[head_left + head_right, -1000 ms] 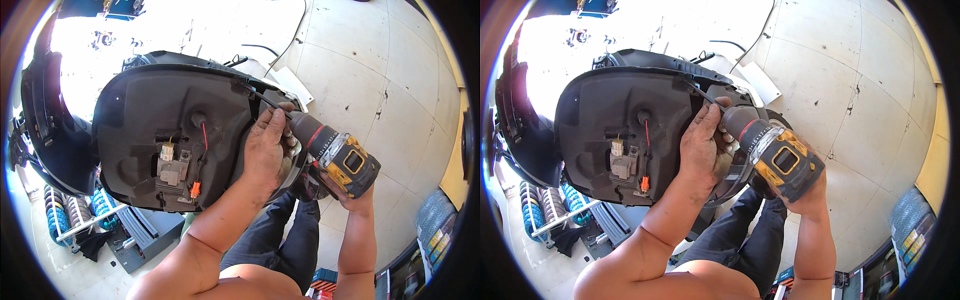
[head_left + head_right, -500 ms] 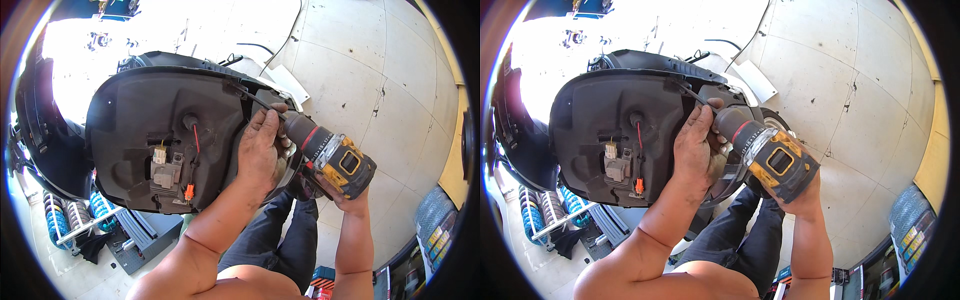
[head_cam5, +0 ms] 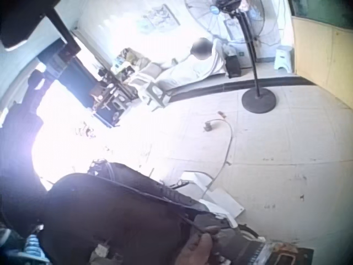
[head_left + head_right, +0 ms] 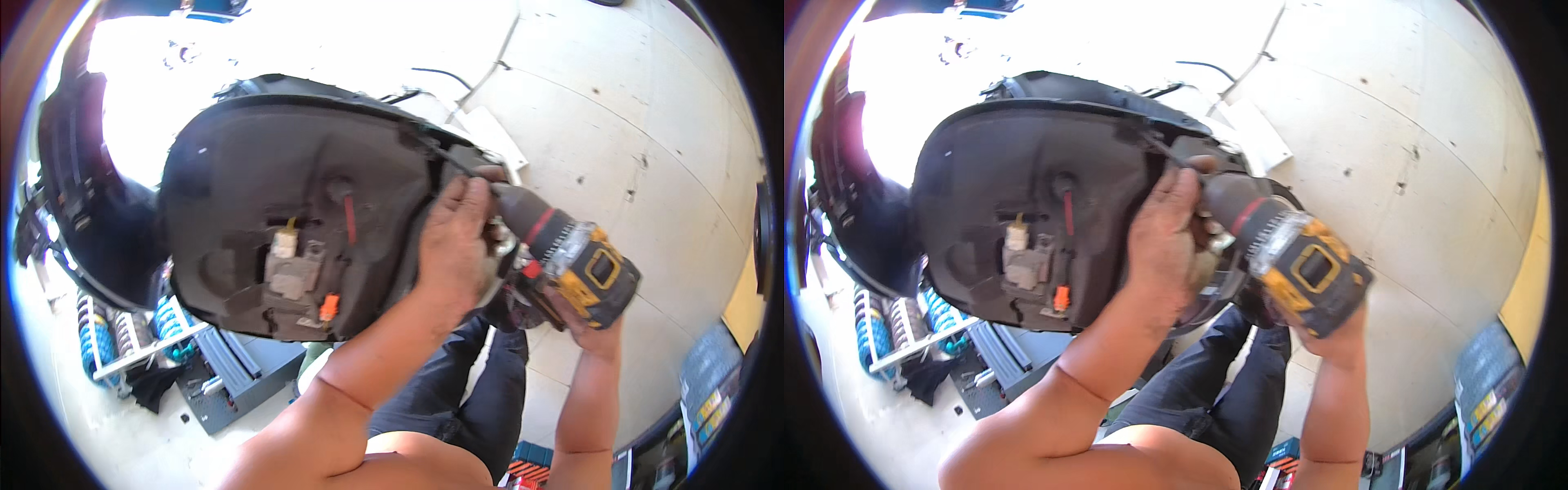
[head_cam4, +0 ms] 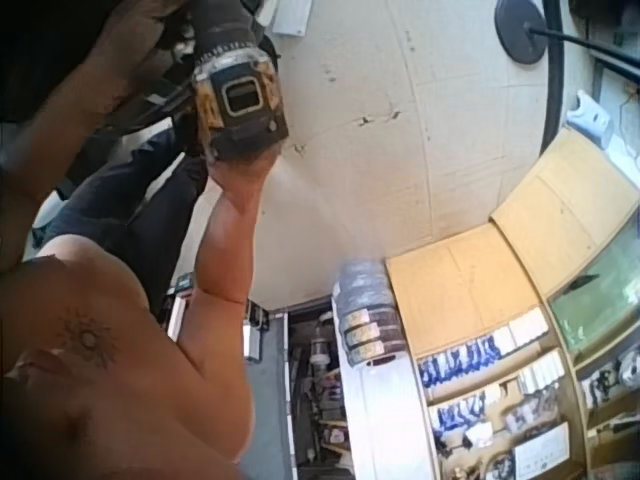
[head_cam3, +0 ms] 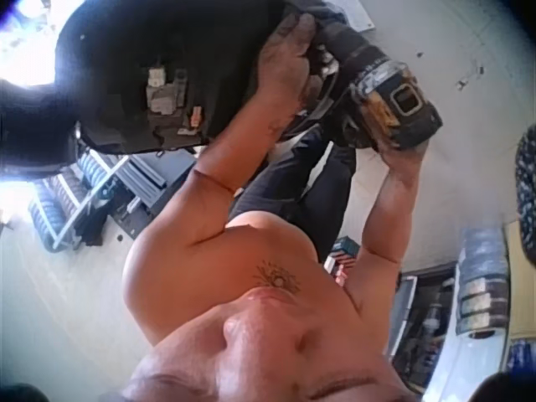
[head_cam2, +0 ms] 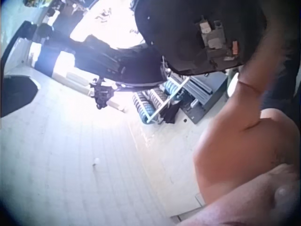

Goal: The person removes a white plastic cover from a scooter, then uses a cordless drill to remove screws from the front fairing. They disconnect wiring, detach the fairing, and later use scissors to trim a small plant near the rear wheel.

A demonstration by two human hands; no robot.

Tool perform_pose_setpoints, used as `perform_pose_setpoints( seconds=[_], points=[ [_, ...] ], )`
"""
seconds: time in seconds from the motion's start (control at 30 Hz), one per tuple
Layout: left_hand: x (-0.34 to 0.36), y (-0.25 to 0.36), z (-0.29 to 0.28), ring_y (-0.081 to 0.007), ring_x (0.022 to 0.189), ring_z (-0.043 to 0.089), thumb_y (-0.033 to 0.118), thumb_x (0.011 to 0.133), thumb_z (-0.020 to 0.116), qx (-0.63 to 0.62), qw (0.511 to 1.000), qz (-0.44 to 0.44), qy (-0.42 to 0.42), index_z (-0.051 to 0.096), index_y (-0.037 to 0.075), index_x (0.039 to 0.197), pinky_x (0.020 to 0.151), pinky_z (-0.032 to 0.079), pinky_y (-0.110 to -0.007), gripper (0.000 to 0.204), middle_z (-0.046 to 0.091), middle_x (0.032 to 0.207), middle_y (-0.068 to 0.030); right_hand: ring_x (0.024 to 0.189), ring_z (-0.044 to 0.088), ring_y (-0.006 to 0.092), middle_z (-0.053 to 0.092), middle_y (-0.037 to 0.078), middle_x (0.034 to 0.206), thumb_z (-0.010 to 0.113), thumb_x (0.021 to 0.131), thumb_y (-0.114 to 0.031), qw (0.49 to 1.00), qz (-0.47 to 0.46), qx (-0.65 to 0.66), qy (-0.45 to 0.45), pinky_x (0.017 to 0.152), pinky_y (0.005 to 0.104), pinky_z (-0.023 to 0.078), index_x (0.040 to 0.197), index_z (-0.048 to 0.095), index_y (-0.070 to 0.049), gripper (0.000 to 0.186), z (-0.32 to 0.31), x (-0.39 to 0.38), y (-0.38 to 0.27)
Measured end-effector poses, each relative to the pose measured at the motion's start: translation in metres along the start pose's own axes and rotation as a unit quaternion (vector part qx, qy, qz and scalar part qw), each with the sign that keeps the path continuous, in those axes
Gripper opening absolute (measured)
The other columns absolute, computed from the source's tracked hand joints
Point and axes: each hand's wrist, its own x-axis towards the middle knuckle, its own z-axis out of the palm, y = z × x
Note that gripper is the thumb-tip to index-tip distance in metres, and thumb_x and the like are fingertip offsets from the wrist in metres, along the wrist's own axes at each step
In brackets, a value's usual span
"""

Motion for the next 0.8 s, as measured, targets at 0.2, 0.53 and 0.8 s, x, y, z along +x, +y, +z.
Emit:
perform_pose_setpoints(
  seconds=[0.2,0.53,0.8],
  points=[
    [-0.001,0.004,-0.007,-0.0089,0.065,0.051,0.024,0.1,0.045,-0.042,0.998,-0.003,-0.036,0.056,0.005,0.118,0.06,0.043,-0.023,0.028,0.058,0.081,-0.0016,0.104,0.062,0.0175,0.064,0.014,0.117,0.079,0.063,-0.006,0.998,-0.001,0.06,-0.024,0.094,0.0287,0.048,0.126,0.055,0.004,0.068,-0.009,0.048,-0.046],
    [-0.003,0.001,-0.006,-0.0101,0.062,0.045,0.023,0.1,0.045,-0.106,0.992,-0.008,-0.069,0.053,0.002,0.119,0.054,0.037,-0.024,0.029,0.047,0.074,0.0015,0.101,0.061,0.0159,0.063,0.005,0.113,0.08,0.073,-0.001,0.998,0.033,0.014,0.057,0.089,0.033,0.051,0.12,0.055,-0.004,0.054,-0.006,0.019,-0.027],
    [0.001,-0.005,-0.004,-0.0087,0.06,0.045,0.023,0.102,0.043,-0.111,0.992,0.003,-0.063,0.055,0.001,0.117,0.054,0.039,-0.024,0.029,0.047,0.072,0.002,0.098,0.063,0.0171,0.065,0.007,0.108,0.079,0.073,0.0,0.994,0.061,0.061,0.067,0.088,0.0352,0.052,0.119,0.056,-0.004,0.052,0.0,0.014,-0.032]
  ],
)
